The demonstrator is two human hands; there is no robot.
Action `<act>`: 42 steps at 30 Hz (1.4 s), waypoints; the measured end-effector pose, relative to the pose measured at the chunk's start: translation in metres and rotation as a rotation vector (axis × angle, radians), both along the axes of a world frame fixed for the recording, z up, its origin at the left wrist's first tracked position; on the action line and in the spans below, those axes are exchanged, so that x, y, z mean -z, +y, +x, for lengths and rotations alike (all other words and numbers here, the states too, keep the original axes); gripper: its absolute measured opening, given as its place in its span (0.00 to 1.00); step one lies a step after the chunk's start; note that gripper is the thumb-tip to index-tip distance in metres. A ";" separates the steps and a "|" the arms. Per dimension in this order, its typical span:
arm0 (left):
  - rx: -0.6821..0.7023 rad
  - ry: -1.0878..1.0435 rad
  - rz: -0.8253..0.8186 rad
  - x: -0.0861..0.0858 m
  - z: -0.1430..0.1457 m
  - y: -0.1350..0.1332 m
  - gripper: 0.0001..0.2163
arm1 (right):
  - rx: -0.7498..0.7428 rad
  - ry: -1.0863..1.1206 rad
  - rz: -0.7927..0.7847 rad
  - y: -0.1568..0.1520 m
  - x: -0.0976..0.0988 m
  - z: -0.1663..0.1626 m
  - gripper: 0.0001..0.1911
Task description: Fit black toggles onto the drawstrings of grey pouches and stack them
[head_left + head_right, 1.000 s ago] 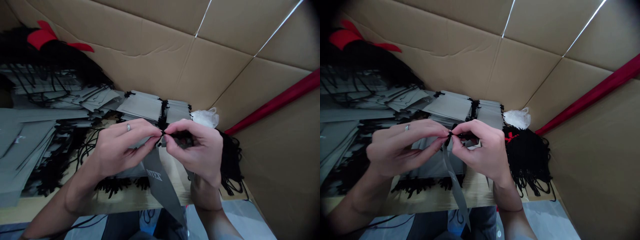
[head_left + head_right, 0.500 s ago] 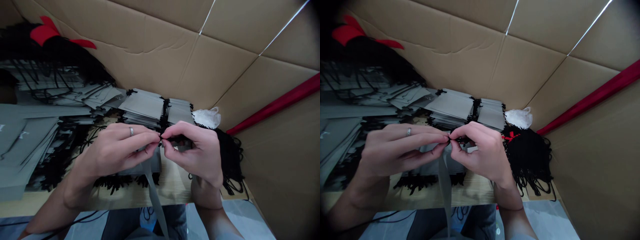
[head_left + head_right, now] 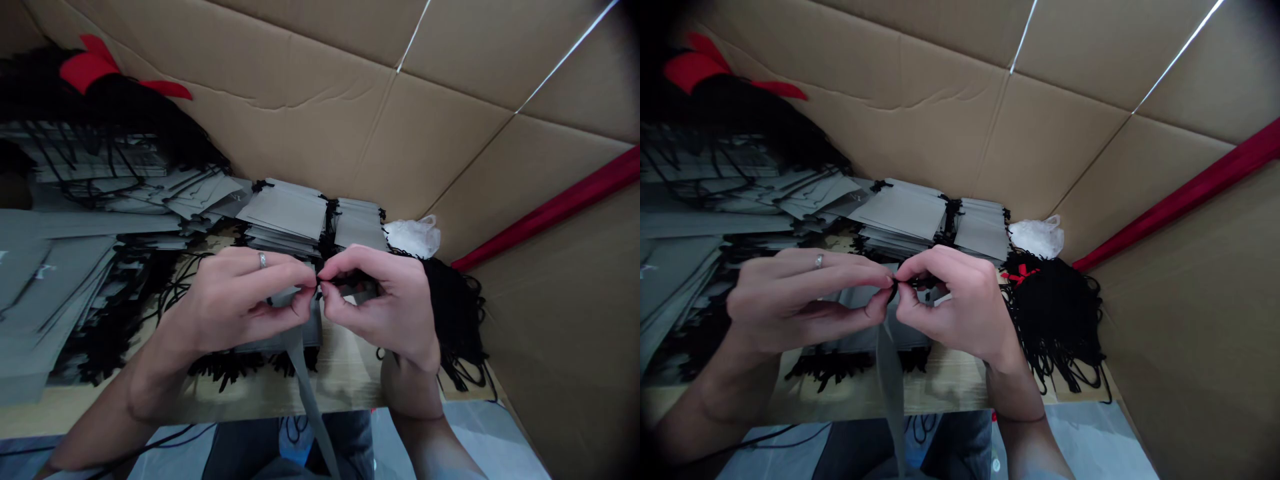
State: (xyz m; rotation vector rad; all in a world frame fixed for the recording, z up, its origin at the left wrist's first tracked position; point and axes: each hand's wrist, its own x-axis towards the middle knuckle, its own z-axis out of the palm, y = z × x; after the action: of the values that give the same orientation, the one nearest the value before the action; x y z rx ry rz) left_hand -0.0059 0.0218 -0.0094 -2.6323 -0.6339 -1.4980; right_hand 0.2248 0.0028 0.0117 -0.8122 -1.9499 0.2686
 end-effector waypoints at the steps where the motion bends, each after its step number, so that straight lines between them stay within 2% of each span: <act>1: 0.006 -0.029 -0.029 0.000 0.001 0.000 0.10 | -0.014 0.028 -0.019 0.000 0.000 0.000 0.08; 5: 0.032 -0.145 -0.114 -0.003 0.004 0.001 0.09 | -0.048 0.143 -0.143 -0.001 -0.001 -0.003 0.09; 12: 0.103 -0.275 -0.231 0.001 0.010 0.007 0.07 | -0.020 0.298 -0.297 -0.006 -0.007 -0.011 0.07; 16: 0.073 -0.319 -0.196 0.002 0.013 0.005 0.07 | -0.013 0.367 -0.327 -0.007 -0.010 -0.015 0.06; 19: 0.072 -0.372 -0.201 0.000 0.017 0.003 0.07 | 0.031 0.379 -0.285 -0.006 -0.008 -0.017 0.05; 21: 0.151 -0.426 -0.350 -0.003 0.020 0.004 0.06 | 0.079 0.408 -0.191 -0.005 -0.004 -0.019 0.06; 23: 0.300 -0.412 -0.585 -0.006 0.021 0.005 0.06 | 0.138 0.425 -0.056 -0.004 0.001 -0.018 0.08; 25: 0.413 -0.299 -0.788 -0.010 0.020 0.007 0.04 | 0.184 0.387 0.060 -0.002 0.004 -0.015 0.09; 26: 0.428 -0.226 -0.848 -0.012 0.019 0.007 0.06 | 0.187 0.349 0.096 -0.001 0.004 -0.012 0.09; 29: 0.384 -0.090 -0.831 -0.018 0.015 0.006 0.16 | 0.116 0.231 0.096 0.003 0.001 0.001 0.12; 32: 0.356 -0.027 -0.716 -0.021 0.012 0.002 0.16 | -0.088 0.130 0.004 0.011 -0.002 0.014 0.25; 33: 0.352 -0.008 -0.688 -0.021 0.012 0.001 0.15 | -0.177 0.099 -0.011 0.014 -0.003 0.017 0.26; 35: 0.330 0.029 -0.662 -0.021 0.011 -0.001 0.14 | -0.320 0.070 -0.034 0.018 -0.003 0.019 0.18; 37: 0.320 0.062 -0.665 -0.021 0.011 -0.003 0.14 | -0.376 0.087 -0.088 0.019 -0.002 0.018 0.10; 39: 0.327 0.079 -0.686 -0.022 0.011 -0.005 0.15 | -0.379 0.119 -0.172 0.018 -0.003 0.017 0.08; 42: 0.395 0.082 -0.750 -0.025 0.012 -0.008 0.18 | -0.427 0.172 -0.309 0.016 -0.003 0.019 0.11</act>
State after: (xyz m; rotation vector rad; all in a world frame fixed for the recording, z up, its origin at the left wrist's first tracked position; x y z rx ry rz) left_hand 0.0056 0.0136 0.0161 -3.5406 -0.8356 -1.4185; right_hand 0.2434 0.0183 0.0146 -0.5336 -1.9265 0.8834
